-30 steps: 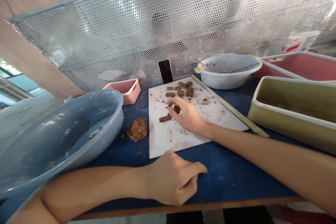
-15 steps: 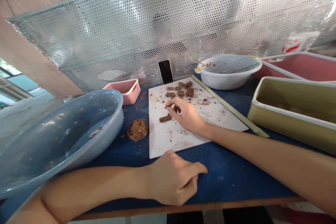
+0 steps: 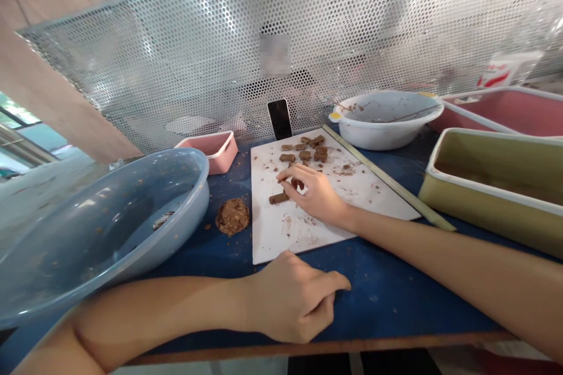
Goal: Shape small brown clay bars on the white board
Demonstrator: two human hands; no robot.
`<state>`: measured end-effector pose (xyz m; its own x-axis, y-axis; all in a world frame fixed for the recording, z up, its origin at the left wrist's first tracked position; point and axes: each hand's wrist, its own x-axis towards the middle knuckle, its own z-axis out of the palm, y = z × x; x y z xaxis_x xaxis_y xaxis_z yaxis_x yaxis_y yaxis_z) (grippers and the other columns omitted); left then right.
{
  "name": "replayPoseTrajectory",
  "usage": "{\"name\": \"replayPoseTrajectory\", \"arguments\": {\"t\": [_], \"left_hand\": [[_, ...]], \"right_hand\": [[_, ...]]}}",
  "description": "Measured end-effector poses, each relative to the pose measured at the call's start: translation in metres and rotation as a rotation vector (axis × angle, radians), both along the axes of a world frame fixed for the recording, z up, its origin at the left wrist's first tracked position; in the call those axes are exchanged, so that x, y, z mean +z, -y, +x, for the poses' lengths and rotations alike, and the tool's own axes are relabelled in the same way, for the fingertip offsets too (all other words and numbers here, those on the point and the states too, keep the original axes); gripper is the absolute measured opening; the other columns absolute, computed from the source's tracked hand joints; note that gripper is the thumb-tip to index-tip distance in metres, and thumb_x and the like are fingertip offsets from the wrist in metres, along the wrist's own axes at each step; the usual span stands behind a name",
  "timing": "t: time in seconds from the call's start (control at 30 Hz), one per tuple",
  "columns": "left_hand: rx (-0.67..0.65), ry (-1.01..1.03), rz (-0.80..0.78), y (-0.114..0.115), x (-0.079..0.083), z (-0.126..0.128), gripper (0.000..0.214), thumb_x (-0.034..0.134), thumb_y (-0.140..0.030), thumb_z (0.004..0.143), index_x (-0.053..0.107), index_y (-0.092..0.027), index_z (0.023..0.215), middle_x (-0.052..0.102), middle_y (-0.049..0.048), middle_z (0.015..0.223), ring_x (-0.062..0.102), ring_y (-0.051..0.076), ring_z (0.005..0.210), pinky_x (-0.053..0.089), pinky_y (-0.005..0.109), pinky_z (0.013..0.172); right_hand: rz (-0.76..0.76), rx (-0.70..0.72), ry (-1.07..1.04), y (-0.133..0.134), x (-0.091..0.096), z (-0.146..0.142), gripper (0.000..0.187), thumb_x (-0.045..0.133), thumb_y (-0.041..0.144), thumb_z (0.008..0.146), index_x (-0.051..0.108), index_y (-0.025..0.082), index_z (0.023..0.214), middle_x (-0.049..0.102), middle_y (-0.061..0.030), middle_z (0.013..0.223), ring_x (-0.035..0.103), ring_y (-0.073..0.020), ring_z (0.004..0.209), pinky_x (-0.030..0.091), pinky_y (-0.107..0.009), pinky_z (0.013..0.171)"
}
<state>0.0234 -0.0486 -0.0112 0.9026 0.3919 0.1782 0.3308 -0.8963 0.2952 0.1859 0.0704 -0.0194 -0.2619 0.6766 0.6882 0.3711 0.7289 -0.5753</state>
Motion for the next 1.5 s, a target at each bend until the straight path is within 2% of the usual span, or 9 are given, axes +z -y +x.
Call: {"name": "replayPoseTrajectory", "arguments": {"t": [0.17, 0.3, 0.5, 0.63, 0.73, 0.83, 1.03, 1.27, 1.5], "left_hand": [[-0.01, -0.015, -0.027, -0.001, 0.001, 0.0, 0.028, 0.053, -0.024, 0.101, 0.065, -0.019, 0.125, 0.08, 0.0001, 0.081, 0.075, 0.018, 0.065, 0.045, 0.027, 0.054], [0.002, -0.035, -0.022, -0.001, 0.003, 0.001, 0.027, 0.053, -0.023, 0.101, 0.066, -0.019, 0.125, 0.08, 0.0003, 0.081, 0.075, 0.019, 0.066, 0.046, 0.027, 0.056], [0.022, -0.073, -0.015, 0.0, 0.005, 0.001, 0.029, 0.057, -0.026, 0.101, 0.068, -0.02, 0.128, 0.08, -0.0003, 0.08, 0.076, 0.021, 0.066, 0.046, 0.029, 0.055], [0.017, -0.076, 0.013, -0.001, 0.005, 0.001, 0.033, 0.055, -0.027, 0.103, 0.067, -0.02, 0.132, 0.08, 0.0008, 0.08, 0.076, 0.023, 0.067, 0.049, 0.03, 0.057], [0.016, -0.075, 0.012, -0.001, 0.005, 0.002, 0.034, 0.056, -0.026, 0.102, 0.067, -0.019, 0.134, 0.082, 0.0012, 0.083, 0.078, 0.023, 0.07, 0.05, 0.03, 0.059], [0.023, -0.092, 0.007, -0.001, 0.007, 0.002, 0.034, 0.057, -0.027, 0.102, 0.068, -0.019, 0.133, 0.081, 0.0018, 0.082, 0.078, 0.023, 0.071, 0.051, 0.029, 0.061], [0.038, -0.134, -0.012, 0.0, 0.012, 0.001, 0.031, 0.056, -0.029, 0.104, 0.068, -0.022, 0.132, 0.083, 0.0019, 0.087, 0.08, 0.025, 0.077, 0.054, 0.031, 0.067], [0.036, -0.131, -0.022, 0.001, 0.012, 0.002, 0.031, 0.056, -0.029, 0.105, 0.067, -0.022, 0.133, 0.083, 0.0022, 0.09, 0.081, 0.025, 0.08, 0.053, 0.031, 0.067], [0.046, -0.141, -0.05, 0.0, 0.009, 0.002, 0.033, 0.054, -0.032, 0.105, 0.068, -0.022, 0.134, 0.083, 0.0042, 0.089, 0.081, 0.027, 0.081, 0.056, 0.034, 0.07]], "right_hand": [[0.06, 0.03, -0.004, -0.002, -0.004, 0.0, 0.017, 0.06, 0.029, 0.11, 0.076, 0.025, 0.112, 0.079, -0.0062, 0.106, 0.075, -0.0225, 0.099, 0.062, -0.04, 0.091], [0.06, 0.009, 0.036, -0.001, -0.006, -0.001, 0.017, 0.065, 0.026, 0.107, 0.075, 0.026, 0.12, 0.081, -0.0044, 0.107, 0.074, -0.019, 0.087, 0.063, -0.036, 0.084], [0.091, 0.025, 0.324, -0.003, 0.017, -0.012, 0.024, 0.063, 0.02, 0.108, 0.07, 0.025, 0.131, 0.082, -0.005, 0.112, 0.074, -0.0257, 0.112, 0.06, -0.042, 0.099], [0.152, 0.036, 0.492, -0.017, 0.027, -0.026, 0.031, 0.067, 0.012, 0.104, 0.068, 0.024, 0.132, 0.081, -0.0059, 0.11, 0.073, -0.0251, 0.107, 0.06, -0.039, 0.094], [0.253, 0.042, 0.629, -0.023, 0.026, -0.03, 0.039, 0.076, 0.013, 0.099, 0.066, 0.022, 0.136, 0.079, -0.0076, 0.108, 0.073, -0.0247, 0.101, 0.058, -0.038, 0.092], [0.346, -0.005, 0.707, -0.02, 0.025, -0.028, 0.044, 0.078, 0.018, 0.1, 0.062, 0.018, 0.14, 0.078, -0.009, 0.107, 0.071, -0.0258, 0.1, 0.056, -0.04, 0.092], [0.371, -0.095, 0.77, -0.013, 0.023, -0.023, 0.04, 0.074, 0.034, 0.105, 0.063, 0.016, 0.139, 0.073, -0.0093, 0.098, 0.068, -0.0284, 0.096, 0.053, -0.04, 0.088], [0.347, -0.075, 0.794, -0.018, 0.011, -0.023, 0.039, 0.072, 0.031, 0.106, 0.065, 0.016, 0.142, 0.073, -0.0105, 0.097, 0.067, -0.0299, 0.099, 0.05, -0.039, 0.089], [0.418, -0.115, 0.881, -0.013, 0.009, -0.026, 0.035, 0.058, 0.015, 0.109, 0.064, 0.014, 0.144, 0.069, -0.0095, 0.095, 0.064, -0.0264, 0.095, 0.048, -0.036, 0.09]]}}
